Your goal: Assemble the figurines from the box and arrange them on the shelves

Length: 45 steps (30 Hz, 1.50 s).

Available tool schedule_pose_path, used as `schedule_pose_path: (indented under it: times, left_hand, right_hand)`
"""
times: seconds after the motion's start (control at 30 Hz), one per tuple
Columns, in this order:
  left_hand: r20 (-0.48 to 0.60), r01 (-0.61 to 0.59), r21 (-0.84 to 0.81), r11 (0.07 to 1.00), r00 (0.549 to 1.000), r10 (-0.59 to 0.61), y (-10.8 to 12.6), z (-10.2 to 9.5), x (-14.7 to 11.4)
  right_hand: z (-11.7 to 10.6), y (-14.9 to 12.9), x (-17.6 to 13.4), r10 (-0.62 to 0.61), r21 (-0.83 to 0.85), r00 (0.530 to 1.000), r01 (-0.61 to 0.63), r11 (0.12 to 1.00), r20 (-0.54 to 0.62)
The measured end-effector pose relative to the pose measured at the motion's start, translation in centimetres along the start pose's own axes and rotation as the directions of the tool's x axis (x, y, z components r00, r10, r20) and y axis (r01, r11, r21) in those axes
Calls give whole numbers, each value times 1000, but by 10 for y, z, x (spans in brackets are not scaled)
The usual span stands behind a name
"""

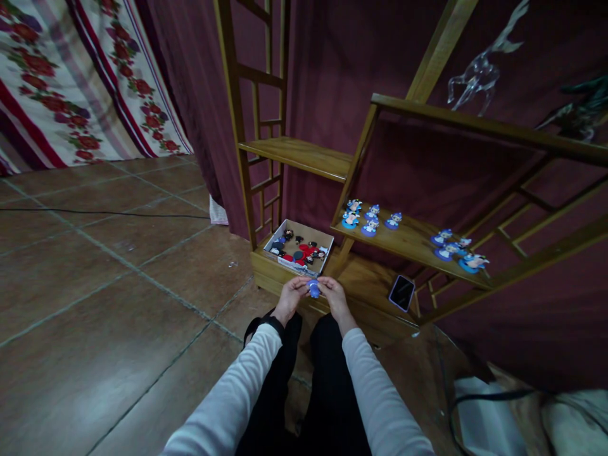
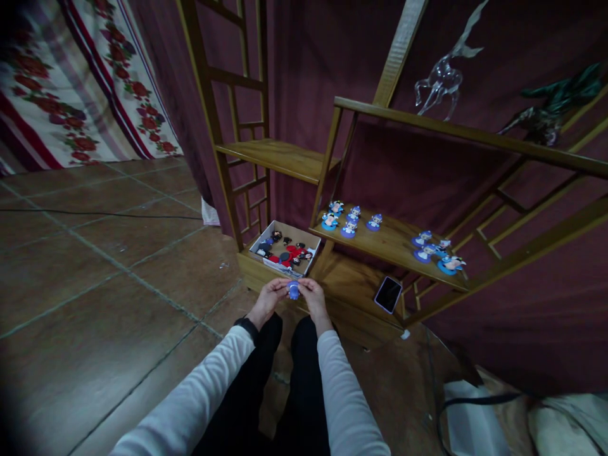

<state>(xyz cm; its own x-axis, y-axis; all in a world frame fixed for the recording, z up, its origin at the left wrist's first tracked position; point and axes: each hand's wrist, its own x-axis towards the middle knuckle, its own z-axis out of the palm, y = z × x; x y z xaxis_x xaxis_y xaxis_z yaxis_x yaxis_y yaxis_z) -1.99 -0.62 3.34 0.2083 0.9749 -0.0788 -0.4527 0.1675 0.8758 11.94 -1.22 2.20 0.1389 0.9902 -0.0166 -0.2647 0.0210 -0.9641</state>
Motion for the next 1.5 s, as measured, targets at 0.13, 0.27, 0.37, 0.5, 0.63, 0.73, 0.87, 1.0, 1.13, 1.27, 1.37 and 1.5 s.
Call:
schedule_pose_path:
  times: [0.13, 0.27, 0.37, 0.5, 0.63, 0.73, 0.87, 1.0, 1.13, 1.27, 1.37, 1.5]
  left_hand:
    - [16, 3, 20, 1000, 1000, -3, 2, 2, -3]
    - [24, 35, 65, 997, 999, -37, 4, 1, -5]
    - [11, 45, 94, 995, 999, -46, 4, 0, -5]
    - [10, 73, 131, 989, 997, -75, 3, 0, -4]
    - [-17, 121, 153, 981, 993, -120, 2, 0, -2]
    - [-20, 139, 130, 982, 990, -138, 2, 2, -2]
    - [35, 164, 63, 984, 985, -166, 3, 3, -1]
    - [75, 177, 29, 984, 981, -179, 4, 3, 1]
    - [72, 173, -2, 985, 982, -172, 4, 5, 2]
    - [88, 165, 2, 986, 982, -164, 2, 8, 1]
    - [85, 149, 13, 989, 985, -149, -2, 8, 3]
    - [53, 147, 51, 988, 987, -150, -6, 7, 5]
  right_hand:
    - [-4, 3, 2, -9, -37, 1000, 10, 999, 2]
    - [-5, 1, 1, -15, -76, 999, 17, 997, 29]
    - [-5, -1, -2, -13, -82, 999, 17, 997, 51]
    - [-6, -3, -3, 28, -111, 998, -22, 994, 60]
    - [-8, -3, -4, 156, -74, 985, -151, 986, 71]
    - [-8, -3, -5, 211, -36, 975, -209, 977, 72]
    - [-7, -3, -4, 214, 26, 976, -215, 976, 37]
    - [-6, -4, -3, 214, 80, 976, -217, 973, 50]
    - [-5, -5, -5, 203, 91, 975, -212, 973, 91]
    - [-5, -8, -7, 189, 112, 977, -200, 973, 101]
    - [-4, -10, -8, 186, 106, 975, -200, 974, 124]
    - [-4, -10, -7, 204, 76, 971, -214, 974, 127]
